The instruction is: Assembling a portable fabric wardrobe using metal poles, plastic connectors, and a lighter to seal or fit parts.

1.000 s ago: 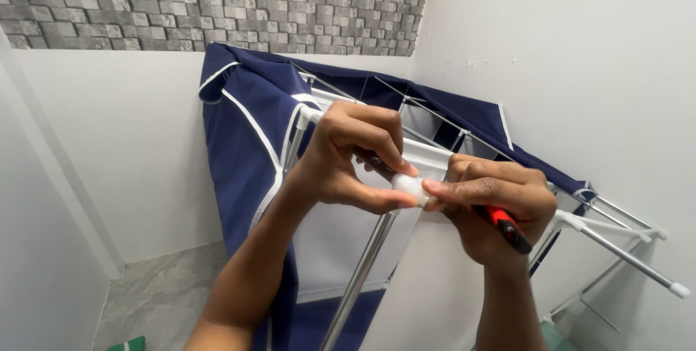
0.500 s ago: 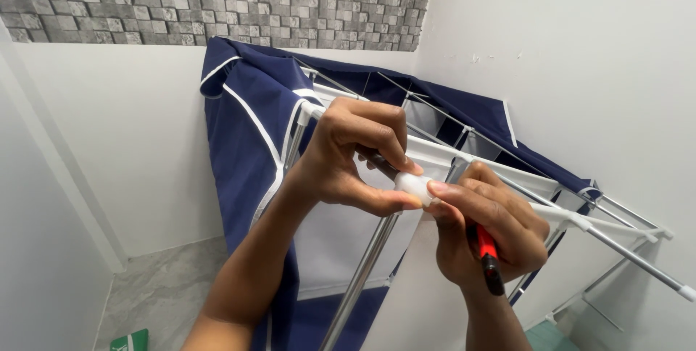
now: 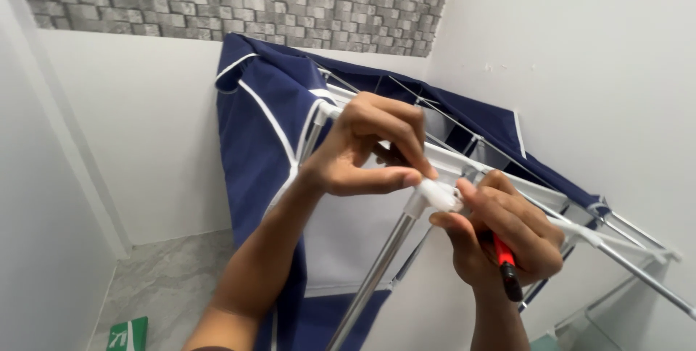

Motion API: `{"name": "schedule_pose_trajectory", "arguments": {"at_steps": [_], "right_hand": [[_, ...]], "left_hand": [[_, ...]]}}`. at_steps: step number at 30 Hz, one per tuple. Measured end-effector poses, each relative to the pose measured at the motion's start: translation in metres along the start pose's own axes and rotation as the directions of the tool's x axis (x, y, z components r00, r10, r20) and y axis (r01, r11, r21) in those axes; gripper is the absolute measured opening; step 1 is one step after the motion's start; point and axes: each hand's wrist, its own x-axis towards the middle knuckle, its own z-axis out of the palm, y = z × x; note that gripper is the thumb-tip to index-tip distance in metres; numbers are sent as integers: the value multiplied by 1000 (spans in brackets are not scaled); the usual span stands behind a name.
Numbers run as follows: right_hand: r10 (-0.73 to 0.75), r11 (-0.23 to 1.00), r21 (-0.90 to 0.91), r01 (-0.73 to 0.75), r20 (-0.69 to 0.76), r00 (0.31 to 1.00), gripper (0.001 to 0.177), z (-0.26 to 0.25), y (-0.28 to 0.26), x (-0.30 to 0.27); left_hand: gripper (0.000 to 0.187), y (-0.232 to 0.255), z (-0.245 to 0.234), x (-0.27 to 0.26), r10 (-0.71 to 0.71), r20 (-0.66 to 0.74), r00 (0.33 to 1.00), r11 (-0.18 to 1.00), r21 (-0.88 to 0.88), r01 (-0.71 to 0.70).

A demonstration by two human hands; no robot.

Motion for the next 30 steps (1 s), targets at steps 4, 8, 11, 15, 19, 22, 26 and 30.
{"name": "schedule_pose_trajectory", "arguments": {"at_steps": [4,8,11,15,19,22,26,30], "right_hand": [[-8,993,-115,7,-10,1000,30,4,0,-3],[-2,988,-156,-3,-35,999,24,6,4,-13],[1,979,-205,-17,-78,997,21,9,4,-17],[-3,977,-211,-18,-99,995,26,7,7,-18],[-24,984,-178,16,-40,999,33,6,0,-5],[-4,978,-208,-3,-29,1000,28,7,-7,3],[10,967,-252,-20,-39,999,23,11,-13,3],[34,966,-255,-39,-22,999,31,9,-15,7]], "left_hand": [[32,-2,6,0,3,-48,999,1000,-27,-4],[34,-4,9,1,4,-88,996,1000,-20,-5],[33,-4,12,1,12,-91,996,1000,-6,-12],[31,-7,16,2,49,-125,991,999,20,-47],[25,-8,26,3,99,-227,969,992,104,-77],[20,-5,31,5,137,-286,948,978,191,-83],[17,-4,34,7,164,-328,930,968,237,-88],[17,-9,35,8,172,-349,921,964,253,-83]]}}
